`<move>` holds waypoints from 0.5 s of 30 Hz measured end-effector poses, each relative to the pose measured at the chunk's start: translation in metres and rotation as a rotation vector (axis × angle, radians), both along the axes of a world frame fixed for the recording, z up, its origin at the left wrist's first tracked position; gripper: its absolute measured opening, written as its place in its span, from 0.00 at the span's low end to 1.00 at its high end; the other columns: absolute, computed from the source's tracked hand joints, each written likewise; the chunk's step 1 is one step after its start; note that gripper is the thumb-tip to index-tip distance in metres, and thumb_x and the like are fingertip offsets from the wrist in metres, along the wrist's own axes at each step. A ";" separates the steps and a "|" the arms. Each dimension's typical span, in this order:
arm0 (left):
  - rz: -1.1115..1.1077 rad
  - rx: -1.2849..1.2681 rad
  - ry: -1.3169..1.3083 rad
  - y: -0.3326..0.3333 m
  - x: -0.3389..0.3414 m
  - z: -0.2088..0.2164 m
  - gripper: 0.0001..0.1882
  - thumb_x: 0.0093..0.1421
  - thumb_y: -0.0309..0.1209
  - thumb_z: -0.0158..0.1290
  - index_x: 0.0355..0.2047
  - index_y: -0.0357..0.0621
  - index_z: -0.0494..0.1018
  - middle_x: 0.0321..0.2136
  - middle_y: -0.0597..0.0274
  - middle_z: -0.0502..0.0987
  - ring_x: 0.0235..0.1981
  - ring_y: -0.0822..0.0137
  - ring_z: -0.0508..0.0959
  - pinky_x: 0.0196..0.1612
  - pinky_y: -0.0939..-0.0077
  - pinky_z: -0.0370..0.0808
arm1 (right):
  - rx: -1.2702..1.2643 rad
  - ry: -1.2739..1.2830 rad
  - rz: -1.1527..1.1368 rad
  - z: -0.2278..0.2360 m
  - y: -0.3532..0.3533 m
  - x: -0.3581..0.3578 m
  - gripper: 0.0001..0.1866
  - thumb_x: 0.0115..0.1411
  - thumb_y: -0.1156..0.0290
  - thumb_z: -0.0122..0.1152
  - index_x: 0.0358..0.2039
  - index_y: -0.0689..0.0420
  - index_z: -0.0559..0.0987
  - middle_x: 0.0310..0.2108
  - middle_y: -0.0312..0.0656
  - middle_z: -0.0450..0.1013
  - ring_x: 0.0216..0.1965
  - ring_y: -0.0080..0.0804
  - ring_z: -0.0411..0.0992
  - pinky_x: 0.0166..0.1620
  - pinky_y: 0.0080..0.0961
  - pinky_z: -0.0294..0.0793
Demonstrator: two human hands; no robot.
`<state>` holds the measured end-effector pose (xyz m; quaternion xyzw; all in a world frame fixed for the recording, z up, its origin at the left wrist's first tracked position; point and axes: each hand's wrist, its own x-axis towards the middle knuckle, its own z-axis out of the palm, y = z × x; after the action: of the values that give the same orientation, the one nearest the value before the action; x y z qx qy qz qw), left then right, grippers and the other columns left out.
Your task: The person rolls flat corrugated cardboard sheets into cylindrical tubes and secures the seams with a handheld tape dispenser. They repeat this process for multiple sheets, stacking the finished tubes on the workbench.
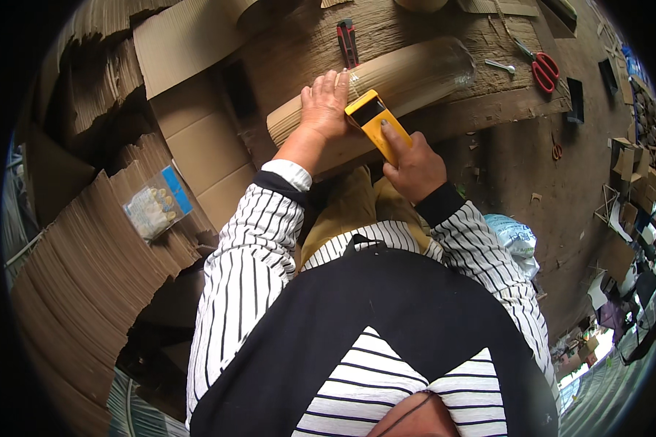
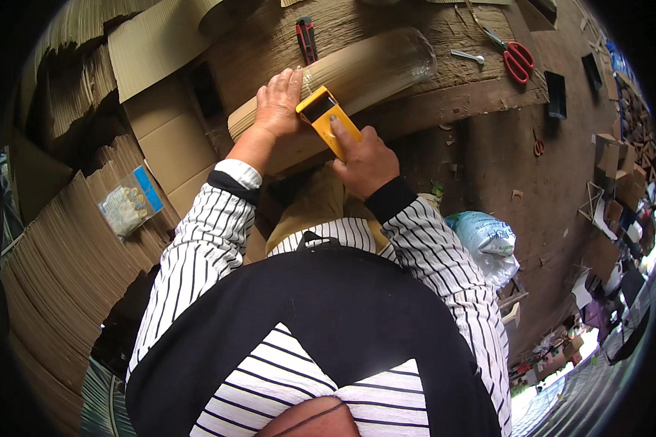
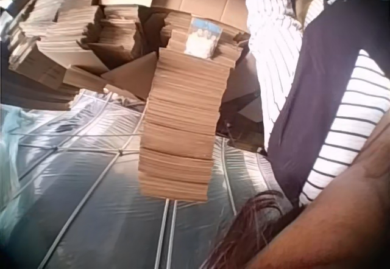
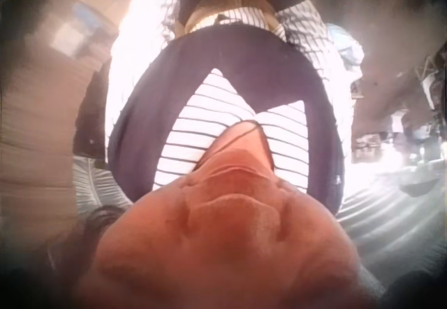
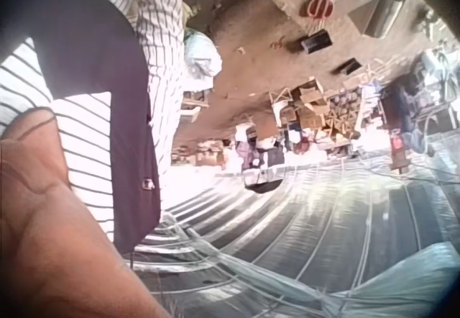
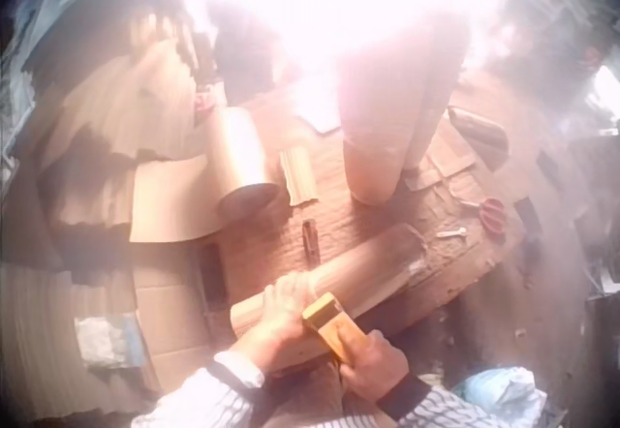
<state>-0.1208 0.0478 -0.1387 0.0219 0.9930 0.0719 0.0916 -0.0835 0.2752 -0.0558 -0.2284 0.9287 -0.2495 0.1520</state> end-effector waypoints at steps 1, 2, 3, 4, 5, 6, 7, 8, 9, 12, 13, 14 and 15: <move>-0.001 -0.035 0.026 0.001 0.000 -0.003 0.52 0.45 0.44 0.63 0.67 0.46 0.51 0.64 0.52 0.58 0.65 0.51 0.58 0.62 0.51 0.56 | 0.002 -0.015 -0.005 0.001 -0.001 0.002 0.39 0.49 0.62 0.67 0.63 0.39 0.65 0.33 0.46 0.63 0.31 0.45 0.72 0.33 0.38 0.75; 0.014 -0.029 0.012 0.002 0.002 -0.006 0.51 0.45 0.44 0.63 0.67 0.46 0.51 0.64 0.52 0.58 0.64 0.51 0.58 0.62 0.52 0.57 | -0.006 -0.022 -0.017 0.002 -0.001 0.005 0.39 0.48 0.62 0.67 0.63 0.39 0.65 0.33 0.46 0.63 0.32 0.45 0.72 0.33 0.38 0.75; 0.024 -0.021 -0.001 0.004 0.001 -0.003 0.51 0.45 0.44 0.62 0.67 0.46 0.51 0.63 0.53 0.58 0.64 0.51 0.59 0.61 0.52 0.57 | -0.012 -0.029 -0.034 0.005 -0.001 0.011 0.39 0.48 0.62 0.67 0.63 0.39 0.65 0.33 0.46 0.63 0.32 0.45 0.72 0.33 0.38 0.75; 0.033 -0.013 -0.014 0.007 0.000 0.000 0.51 0.45 0.44 0.62 0.67 0.46 0.51 0.63 0.53 0.59 0.64 0.51 0.59 0.61 0.53 0.57 | -0.018 -0.037 -0.053 0.007 0.000 0.016 0.39 0.48 0.62 0.67 0.63 0.39 0.65 0.33 0.46 0.63 0.32 0.46 0.72 0.32 0.39 0.75; 0.034 -0.010 -0.028 0.009 -0.001 0.002 0.52 0.44 0.45 0.63 0.67 0.46 0.51 0.63 0.53 0.59 0.64 0.52 0.59 0.61 0.53 0.57 | -0.027 -0.045 -0.057 0.010 0.003 0.020 0.39 0.48 0.63 0.66 0.63 0.39 0.65 0.33 0.46 0.63 0.32 0.46 0.72 0.32 0.38 0.75; 0.038 -0.012 -0.042 0.010 0.001 0.005 0.53 0.43 0.46 0.64 0.67 0.46 0.51 0.63 0.53 0.59 0.64 0.52 0.59 0.61 0.53 0.57 | -0.041 -0.055 -0.059 0.015 0.005 0.024 0.39 0.48 0.63 0.66 0.63 0.39 0.65 0.33 0.46 0.63 0.32 0.46 0.72 0.32 0.38 0.75; 0.040 -0.013 -0.057 0.012 0.001 0.007 0.54 0.42 0.47 0.65 0.67 0.46 0.51 0.62 0.53 0.59 0.64 0.52 0.59 0.61 0.53 0.58 | -0.054 -0.065 -0.063 0.019 0.008 0.029 0.39 0.48 0.64 0.66 0.63 0.39 0.65 0.33 0.46 0.63 0.33 0.46 0.72 0.32 0.38 0.75; 0.051 -0.005 -0.077 0.012 -0.001 0.008 0.57 0.40 0.49 0.66 0.67 0.45 0.51 0.63 0.53 0.59 0.64 0.52 0.59 0.61 0.53 0.57 | -0.063 -0.070 -0.054 0.020 0.013 0.036 0.39 0.48 0.64 0.65 0.63 0.39 0.65 0.33 0.46 0.64 0.32 0.46 0.72 0.32 0.38 0.75; 0.067 0.003 -0.095 0.010 -0.002 0.010 0.59 0.38 0.51 0.67 0.67 0.45 0.51 0.63 0.53 0.58 0.64 0.53 0.58 0.62 0.52 0.57 | -0.074 -0.073 -0.039 0.020 0.021 0.044 0.39 0.48 0.65 0.65 0.63 0.39 0.65 0.34 0.46 0.64 0.32 0.46 0.72 0.32 0.38 0.75; 0.077 0.026 -0.124 0.007 -0.005 0.016 0.64 0.33 0.55 0.70 0.67 0.44 0.51 0.63 0.53 0.58 0.65 0.53 0.57 0.62 0.55 0.58 | -0.049 -0.129 -0.021 0.023 0.045 0.066 0.39 0.47 0.66 0.65 0.63 0.39 0.65 0.34 0.47 0.64 0.32 0.46 0.72 0.32 0.38 0.76; 0.080 0.018 -0.131 0.008 -0.007 0.018 0.65 0.33 0.55 0.70 0.67 0.44 0.51 0.63 0.53 0.58 0.65 0.53 0.57 0.62 0.55 0.58 | -0.020 -0.154 -0.015 0.017 0.054 0.074 0.39 0.47 0.66 0.65 0.63 0.39 0.65 0.34 0.47 0.64 0.33 0.46 0.72 0.32 0.38 0.76; 0.085 0.009 -0.138 0.007 -0.008 0.020 0.65 0.32 0.56 0.71 0.67 0.44 0.51 0.63 0.53 0.58 0.65 0.54 0.57 0.62 0.56 0.58 | 0.009 -0.179 -0.008 0.010 0.061 0.081 0.39 0.47 0.66 0.65 0.63 0.39 0.65 0.34 0.47 0.64 0.33 0.46 0.72 0.32 0.38 0.76; 0.090 0.016 -0.161 0.008 -0.011 0.020 0.66 0.32 0.56 0.71 0.67 0.44 0.50 0.63 0.53 0.58 0.65 0.54 0.57 0.62 0.55 0.59 | 0.060 -0.186 -0.015 0.003 0.063 0.083 0.40 0.46 0.65 0.66 0.62 0.39 0.65 0.34 0.48 0.64 0.33 0.46 0.72 0.31 0.39 0.76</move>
<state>-0.1319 0.0555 -0.1184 -0.0278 0.9817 0.0854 0.1678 -0.0004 0.3386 -0.0525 -0.1925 0.9194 -0.2428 0.2424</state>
